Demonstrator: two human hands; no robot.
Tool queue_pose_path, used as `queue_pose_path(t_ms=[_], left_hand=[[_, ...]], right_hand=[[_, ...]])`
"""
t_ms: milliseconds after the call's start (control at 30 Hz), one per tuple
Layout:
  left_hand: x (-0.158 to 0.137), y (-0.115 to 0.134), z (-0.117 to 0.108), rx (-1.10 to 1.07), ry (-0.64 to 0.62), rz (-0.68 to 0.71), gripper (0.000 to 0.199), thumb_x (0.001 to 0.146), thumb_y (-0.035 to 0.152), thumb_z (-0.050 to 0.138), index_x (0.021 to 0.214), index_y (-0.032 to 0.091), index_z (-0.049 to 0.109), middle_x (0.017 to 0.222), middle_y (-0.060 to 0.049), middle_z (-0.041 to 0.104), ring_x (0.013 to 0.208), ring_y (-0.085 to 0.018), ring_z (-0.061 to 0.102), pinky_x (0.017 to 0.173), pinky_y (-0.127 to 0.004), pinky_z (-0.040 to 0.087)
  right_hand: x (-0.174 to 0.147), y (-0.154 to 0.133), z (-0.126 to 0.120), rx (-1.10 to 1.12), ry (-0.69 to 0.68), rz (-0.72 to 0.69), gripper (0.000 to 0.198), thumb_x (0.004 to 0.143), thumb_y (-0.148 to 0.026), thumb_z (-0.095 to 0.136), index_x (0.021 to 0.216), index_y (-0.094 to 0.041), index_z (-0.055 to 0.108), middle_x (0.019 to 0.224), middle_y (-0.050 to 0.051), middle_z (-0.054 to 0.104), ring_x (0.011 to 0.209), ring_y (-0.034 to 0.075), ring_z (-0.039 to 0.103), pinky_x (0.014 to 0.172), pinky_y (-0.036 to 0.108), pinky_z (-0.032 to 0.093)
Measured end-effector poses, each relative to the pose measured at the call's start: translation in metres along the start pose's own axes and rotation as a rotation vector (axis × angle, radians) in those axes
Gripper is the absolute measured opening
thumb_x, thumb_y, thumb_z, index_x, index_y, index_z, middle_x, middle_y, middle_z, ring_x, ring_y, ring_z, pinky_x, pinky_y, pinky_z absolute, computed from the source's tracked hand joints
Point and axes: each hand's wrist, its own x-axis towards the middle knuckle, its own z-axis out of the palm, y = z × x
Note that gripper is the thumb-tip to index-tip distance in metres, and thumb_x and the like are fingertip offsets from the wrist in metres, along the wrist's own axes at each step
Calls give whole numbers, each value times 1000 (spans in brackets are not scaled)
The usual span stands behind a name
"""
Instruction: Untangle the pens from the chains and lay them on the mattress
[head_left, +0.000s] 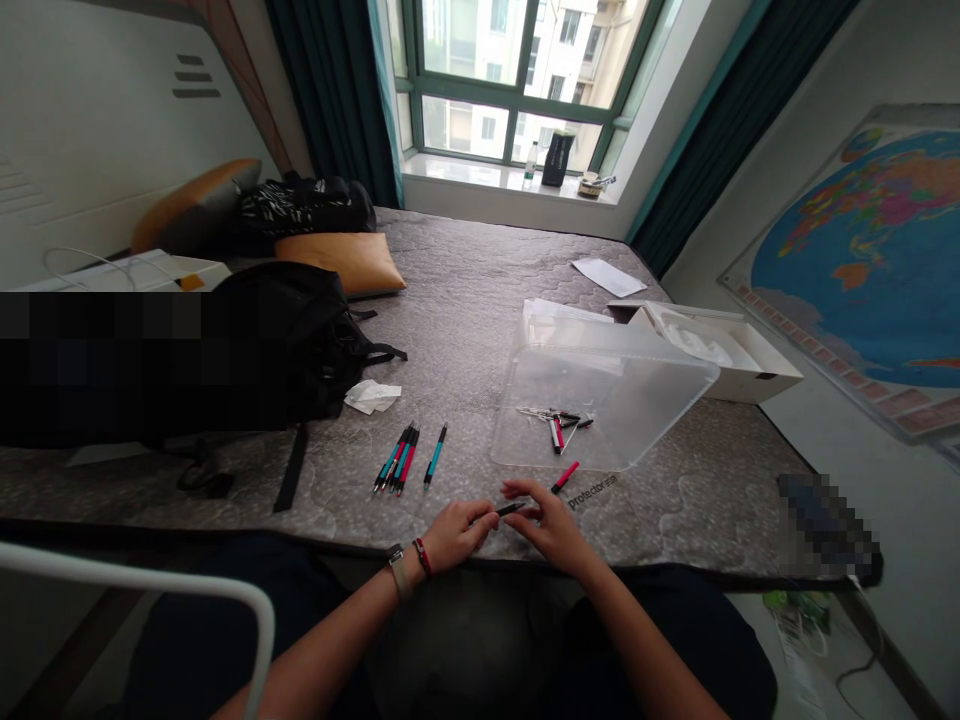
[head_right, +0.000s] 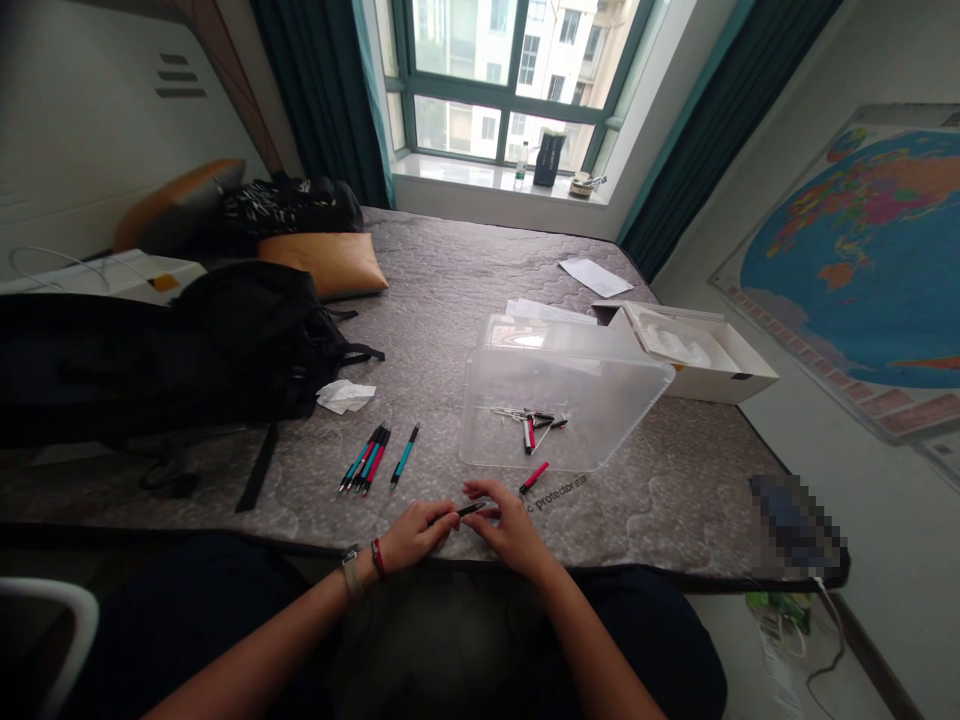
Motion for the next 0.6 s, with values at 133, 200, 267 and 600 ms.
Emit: queue_pose_path(t_ms=[133,200,267,600], left_hand=[[1,1,2,84,48,17,40,96,45,41,73,17,58,62,2,55,59,-11,48,59,-23,32],[0,2,2,104,46,18,39,96,45,42,74,18,58,63,2,55,61,-12,49,60,-23,32],[0,3,2,91,31,1,39,97,45,40,75,18,59,62,2,56,60,-12,51,61,-23,33],[0,2,0,-49,-12,-48,43,99,46,34,85,18,62,59,3,61,56,-11,55,61,-22,37]], right_hand=[[0,6,3,-99,15,155,25,88,-42,59,95,-19,67,73,2,66,68,16,62,57,25,47],[0,7,3,-165,-5,156,27,90,-42,56,81,-19,67,62,0,63,59,14,59,58,25,46],[0,6,2,-167,-7,115,22,89,-39,59,84,-19,68,69,1,66,63,15,61,61,25,47],[1,10,1,64,-16,116,27,85,-39,64,106,-22,63,91,4,69,84,18,65,65,26,53]])
